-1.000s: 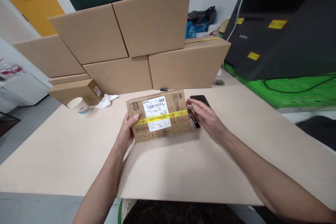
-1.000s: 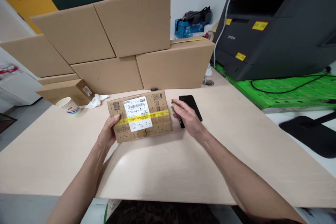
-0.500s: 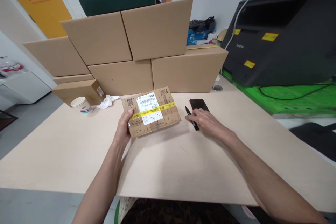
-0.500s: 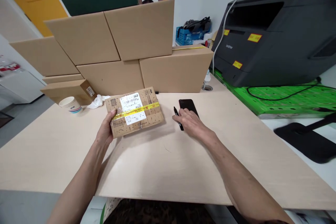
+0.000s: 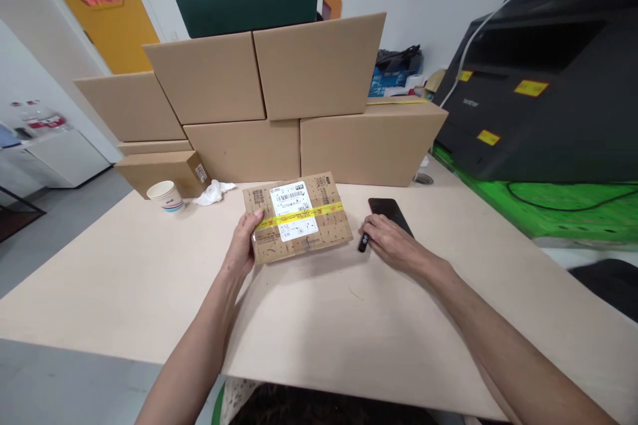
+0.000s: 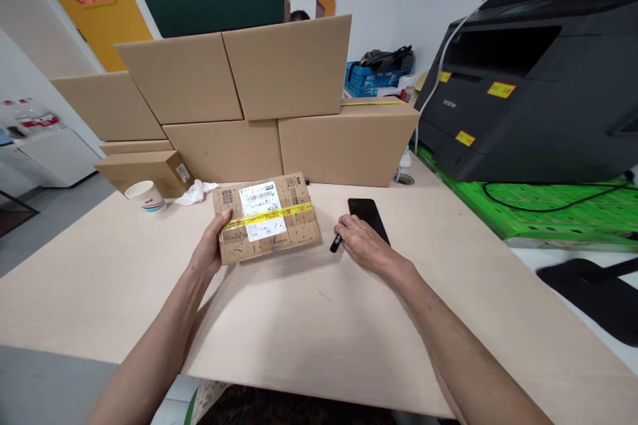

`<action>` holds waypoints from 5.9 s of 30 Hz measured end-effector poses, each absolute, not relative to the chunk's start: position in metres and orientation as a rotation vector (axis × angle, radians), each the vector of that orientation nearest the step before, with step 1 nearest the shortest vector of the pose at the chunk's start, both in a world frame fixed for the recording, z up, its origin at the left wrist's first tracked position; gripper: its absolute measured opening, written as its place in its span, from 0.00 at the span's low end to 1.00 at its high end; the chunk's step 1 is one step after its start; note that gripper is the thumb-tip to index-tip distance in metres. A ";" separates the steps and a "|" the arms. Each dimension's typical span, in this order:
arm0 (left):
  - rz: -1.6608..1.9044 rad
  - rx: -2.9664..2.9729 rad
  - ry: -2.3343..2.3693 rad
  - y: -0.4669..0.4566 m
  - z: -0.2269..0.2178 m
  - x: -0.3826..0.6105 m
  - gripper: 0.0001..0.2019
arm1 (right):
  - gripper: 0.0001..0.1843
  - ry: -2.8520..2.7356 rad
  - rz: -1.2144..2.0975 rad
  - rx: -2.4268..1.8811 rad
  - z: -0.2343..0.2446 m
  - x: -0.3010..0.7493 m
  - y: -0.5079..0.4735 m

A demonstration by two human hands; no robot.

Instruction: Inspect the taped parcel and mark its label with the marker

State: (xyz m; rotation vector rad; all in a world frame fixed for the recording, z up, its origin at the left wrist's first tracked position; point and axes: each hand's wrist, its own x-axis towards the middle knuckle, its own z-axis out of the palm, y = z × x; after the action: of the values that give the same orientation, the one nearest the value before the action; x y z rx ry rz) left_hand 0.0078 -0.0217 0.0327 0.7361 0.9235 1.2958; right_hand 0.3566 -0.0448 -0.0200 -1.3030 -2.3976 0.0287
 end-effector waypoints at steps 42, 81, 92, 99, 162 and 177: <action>1.335 0.769 0.859 -0.025 0.029 0.016 0.32 | 0.12 -1.608 0.248 -1.024 0.072 0.251 -0.059; 1.322 0.777 0.851 -0.024 0.028 0.015 0.31 | 0.09 -1.627 0.145 -1.024 0.058 0.273 -0.069; 1.291 0.796 0.856 -0.024 0.029 0.014 0.32 | 0.10 -2.013 -0.062 -1.145 0.009 0.319 -0.078; 1.280 0.827 0.853 -0.022 0.027 0.011 0.32 | 0.14 -2.299 0.255 -1.377 -0.025 0.316 -0.073; 1.201 0.864 0.987 -0.013 0.043 -0.023 0.31 | 0.22 -2.185 0.735 -1.527 -0.002 0.280 -0.109; 1.304 0.823 0.991 0.001 0.040 -0.051 0.34 | 0.41 -2.411 0.544 -1.621 -0.005 0.210 -0.124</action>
State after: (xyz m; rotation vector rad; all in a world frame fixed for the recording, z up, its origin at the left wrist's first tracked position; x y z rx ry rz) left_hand -0.0509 0.0014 0.0405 0.8226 0.9913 1.3040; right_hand 0.2098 -0.1243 -0.0052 -1.6208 -2.4108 0.5445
